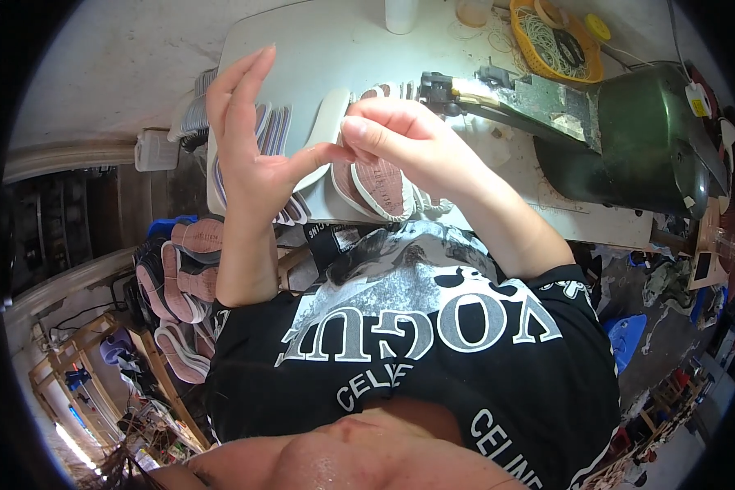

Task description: Applying glue and assembling shoe sole components.

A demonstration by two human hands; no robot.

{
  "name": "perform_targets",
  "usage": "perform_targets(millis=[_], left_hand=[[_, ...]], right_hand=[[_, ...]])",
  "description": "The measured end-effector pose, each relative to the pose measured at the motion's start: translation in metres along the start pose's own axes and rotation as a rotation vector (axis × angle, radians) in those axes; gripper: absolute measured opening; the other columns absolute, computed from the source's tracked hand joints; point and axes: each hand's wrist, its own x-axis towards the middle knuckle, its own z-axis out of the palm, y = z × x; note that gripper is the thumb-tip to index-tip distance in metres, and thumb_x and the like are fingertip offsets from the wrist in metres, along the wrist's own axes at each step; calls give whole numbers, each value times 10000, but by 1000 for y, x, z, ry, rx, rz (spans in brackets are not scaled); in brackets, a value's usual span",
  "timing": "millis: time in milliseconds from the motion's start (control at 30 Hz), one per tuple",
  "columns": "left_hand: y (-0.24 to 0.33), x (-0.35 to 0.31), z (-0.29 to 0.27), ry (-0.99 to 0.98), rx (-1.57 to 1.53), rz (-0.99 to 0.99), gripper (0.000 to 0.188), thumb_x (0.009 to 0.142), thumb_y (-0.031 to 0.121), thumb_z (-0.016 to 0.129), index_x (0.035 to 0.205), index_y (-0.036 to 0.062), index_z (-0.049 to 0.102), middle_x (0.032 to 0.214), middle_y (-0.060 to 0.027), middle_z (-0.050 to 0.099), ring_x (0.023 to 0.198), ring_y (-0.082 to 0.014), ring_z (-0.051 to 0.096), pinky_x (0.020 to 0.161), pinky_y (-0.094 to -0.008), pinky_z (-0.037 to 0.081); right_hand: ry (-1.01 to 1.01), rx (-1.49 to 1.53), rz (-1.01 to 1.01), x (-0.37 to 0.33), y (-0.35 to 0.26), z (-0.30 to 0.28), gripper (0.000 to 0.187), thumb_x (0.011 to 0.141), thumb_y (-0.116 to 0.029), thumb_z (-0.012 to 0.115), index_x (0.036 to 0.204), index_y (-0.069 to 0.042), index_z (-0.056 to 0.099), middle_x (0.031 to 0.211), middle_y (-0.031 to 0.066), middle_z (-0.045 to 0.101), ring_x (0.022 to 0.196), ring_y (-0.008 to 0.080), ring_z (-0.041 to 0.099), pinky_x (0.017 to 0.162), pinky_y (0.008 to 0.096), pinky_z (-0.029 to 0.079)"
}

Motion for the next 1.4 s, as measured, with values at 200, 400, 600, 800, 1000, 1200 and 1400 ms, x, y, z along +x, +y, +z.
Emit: perform_targets(millis=[200, 400, 600, 800, 1000, 1200, 1400], left_hand=[[3, 0, -2, -29, 29, 18, 1009, 534, 363, 912, 1419, 98, 507, 1379, -83, 475, 1226, -271, 451, 1044, -443, 333], [-1, 5, 7, -51, 108, 62, 1047, 516, 375, 890, 1446, 127, 476, 1389, -60, 469, 1224, -268, 429, 1054, -478, 270], [-3, -3, 9, -89, 36, -57, 1016, 565, 326, 885, 1458, 105, 454, 1407, -78, 456, 1219, -291, 438, 1053, -474, 275], [-9, -6, 26, -142, -18, -17, 1287, 530, 373, 924, 1556, 78, 206, 1444, -163, 419, 1278, -353, 413, 1078, -487, 269], [-5, -15, 26, -300, -553, -231, 1748, 351, 427, 998, 1531, 101, -251, 1497, -232, 328, 1359, -373, 361, 1116, -500, 289], [-15, -15, 28, -324, -782, -176, 1820, 255, 579, 950, 1525, 101, -261, 1529, -247, 274, 1362, -371, 368, 1096, -485, 345], [-13, -19, 33, -362, -759, -144, 1840, 250, 587, 952, 1508, 94, -298, 1535, -257, 245, 1366, -375, 361, 1107, -490, 331]], right_hand=[[126, -366, -282, 4, -6, 12, 171, 934, -130, 673, 875, 26, 633, 800, 43, 577, 807, 134, 554, 711, 271, 429], [147, -636, -279, 11, -1, 14, 136, 901, -103, 700, 864, 16, 646, 803, 37, 581, 742, 132, 539, 654, 282, 425], [247, -56, 6, 24, 10, 14, 296, 996, -249, 600, 840, 1, 592, 746, -22, 503, 716, 35, 478, 598, 244, 386], [3, -579, -161, 22, -4, 23, 282, 971, -220, 620, 824, 7, 540, 737, 78, 485, 685, 176, 450, 623, 304, 392], [-108, 21, 46, 26, 8, 16, 251, 1015, -202, 572, 867, -2, 606, 794, 10, 595, 768, 92, 532, 708, 265, 453], [-94, 82, 3, 20, 10, 18, 198, 1012, -191, 573, 935, -13, 608, 865, 3, 611, 794, 94, 552, 748, 256, 463], [-8, -508, -143, 17, -5, 22, 181, 919, -144, 664, 818, -6, 605, 671, 33, 582, 603, 120, 544, 567, 302, 438]])
